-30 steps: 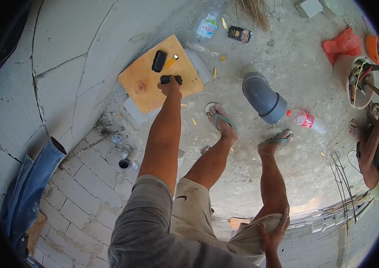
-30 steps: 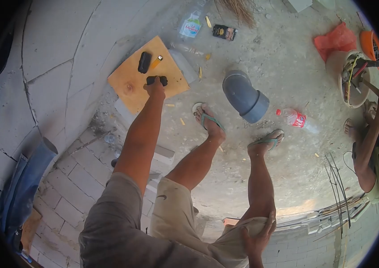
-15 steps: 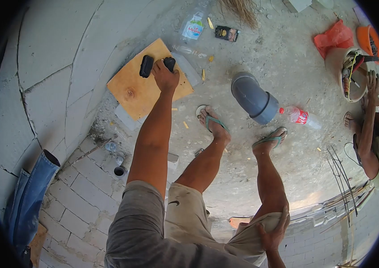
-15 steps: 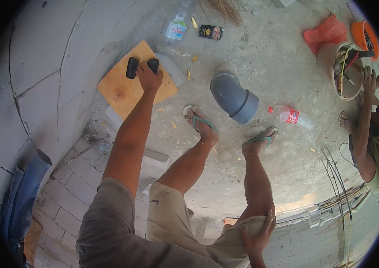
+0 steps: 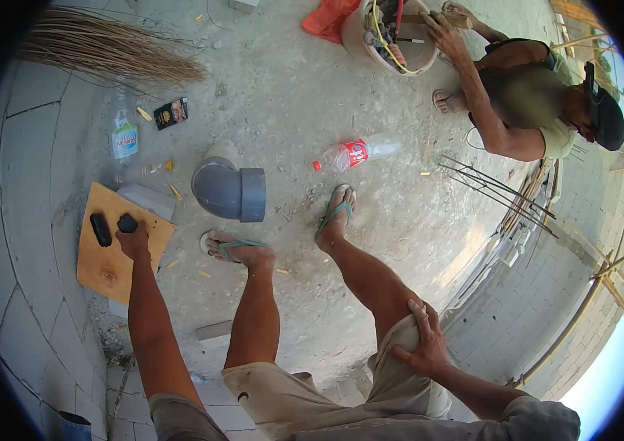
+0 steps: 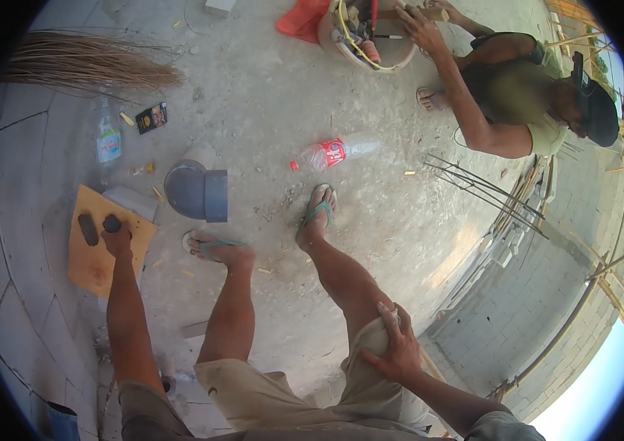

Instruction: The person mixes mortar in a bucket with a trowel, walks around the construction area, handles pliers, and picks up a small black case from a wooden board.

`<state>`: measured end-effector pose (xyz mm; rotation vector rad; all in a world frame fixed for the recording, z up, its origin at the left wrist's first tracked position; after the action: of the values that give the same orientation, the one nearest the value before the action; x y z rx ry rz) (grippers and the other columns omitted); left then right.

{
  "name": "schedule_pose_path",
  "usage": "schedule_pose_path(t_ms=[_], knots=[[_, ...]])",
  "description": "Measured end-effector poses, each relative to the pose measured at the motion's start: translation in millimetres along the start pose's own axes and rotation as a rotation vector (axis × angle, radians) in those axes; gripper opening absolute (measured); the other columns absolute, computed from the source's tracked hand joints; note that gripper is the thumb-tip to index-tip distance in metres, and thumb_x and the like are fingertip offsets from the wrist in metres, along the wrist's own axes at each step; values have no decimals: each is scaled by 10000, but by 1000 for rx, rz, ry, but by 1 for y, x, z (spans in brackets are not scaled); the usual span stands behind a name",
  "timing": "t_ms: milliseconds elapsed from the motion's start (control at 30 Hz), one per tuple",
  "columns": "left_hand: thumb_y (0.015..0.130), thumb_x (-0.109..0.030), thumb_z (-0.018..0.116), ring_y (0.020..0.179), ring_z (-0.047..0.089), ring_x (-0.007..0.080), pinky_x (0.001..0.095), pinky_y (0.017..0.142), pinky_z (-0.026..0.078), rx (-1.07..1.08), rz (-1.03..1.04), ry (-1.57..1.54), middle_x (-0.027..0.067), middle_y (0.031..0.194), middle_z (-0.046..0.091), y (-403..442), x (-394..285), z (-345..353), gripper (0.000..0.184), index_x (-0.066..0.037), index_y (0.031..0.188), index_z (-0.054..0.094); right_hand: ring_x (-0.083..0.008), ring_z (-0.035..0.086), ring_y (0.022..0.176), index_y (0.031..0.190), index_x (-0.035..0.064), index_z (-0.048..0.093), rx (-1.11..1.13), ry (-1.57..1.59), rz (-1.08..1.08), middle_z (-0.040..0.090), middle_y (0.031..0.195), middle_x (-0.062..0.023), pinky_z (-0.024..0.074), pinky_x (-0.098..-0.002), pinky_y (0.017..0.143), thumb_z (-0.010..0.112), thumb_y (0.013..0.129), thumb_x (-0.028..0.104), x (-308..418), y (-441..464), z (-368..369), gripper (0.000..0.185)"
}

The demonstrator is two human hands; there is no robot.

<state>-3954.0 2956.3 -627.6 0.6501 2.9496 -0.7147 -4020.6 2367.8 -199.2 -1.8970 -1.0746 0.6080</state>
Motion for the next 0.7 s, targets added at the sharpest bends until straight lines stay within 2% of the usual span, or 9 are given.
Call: schedule_pose_path(t_ms=[200,300,333,400,467,567,633,667,700], knots=[[603,-331,795,902,659,354,428,804,524,-69,53,-36,175,1011,658,-36,22,15,724,-14,1179,492,-448,380,1290,1465,259,275,47,-17,24,269,1437,-234,406,-525,1013,809,656,397,-10,2,-2,980],[622,-286,790,890,660,345,420,783,513,-56,42,-77,166,982,655,-85,3,-3,648,-8,1126,493,-436,382,1295,1467,279,266,70,-22,34,271,1440,-222,401,-522,1017,795,666,420,-14,4,-6,969],[630,-259,786,829,659,303,407,762,510,-45,36,-227,156,950,646,-86,25,11,611,-5,1103,495,-433,382,1297,1467,286,261,78,-18,42,272,1441,-220,398,-524,1018,790,668,430,-17,2,-4,969],[645,-173,775,746,623,209,352,670,510,21,-7,-418,129,952,618,-145,-6,-24,558,-1,1101,502,-433,383,1295,1472,277,253,96,-16,7,259,1452,-222,398,-524,1014,782,674,442,-21,-2,-3,971],[658,-129,763,736,600,174,323,647,499,183,-117,-667,92,933,600,-196,-16,-38,473,-15,1036,503,-434,385,1294,1476,268,245,89,-5,-36,246,1464,-223,398,-525,1010,774,679,453,-26,-2,0,974],[709,-58,722,735,559,145,308,637,476,499,-51,-879,51,900,564,-292,-54,-68,382,-43,1024,508,-440,377,1296,1470,224,283,-49,-40,-86,209,1493,-222,378,-519,1022,742,723,455,-29,-7,-4,907],[704,-53,726,779,558,137,301,673,468,854,-31,-946,21,915,555,-371,-92,-101,424,-65,1077,526,-422,409,1279,1444,169,362,-317,-117,-330,326,1448,-228,353,-472,1049,674,811,430,-9,-17,-21,752],[697,-50,727,806,562,137,307,704,475,952,37,-878,16,920,556,-411,-119,-128,465,-52,1117,526,-422,409,1279,1444,169,362,-337,-75,-352,326,1448,-228,353,-472,1049,674,811,430,-7,-20,-24,752],[684,-69,739,809,566,136,312,719,484,970,165,-864,19,920,556,-442,-124,-128,506,-43,1141,525,-412,438,1253,1428,148,393,-239,173,-373,398,1394,-235,357,-451,1047,629,856,424,-9,-20,-22,678]])
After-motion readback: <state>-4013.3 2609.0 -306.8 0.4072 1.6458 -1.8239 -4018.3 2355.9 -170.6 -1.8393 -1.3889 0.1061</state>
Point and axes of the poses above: each hand's wrist, its own y-axis towards the middle knuckle, its own z-axis out of the palm, x = y × z, the point moved 5 cm from there along y, towards the middle knuckle
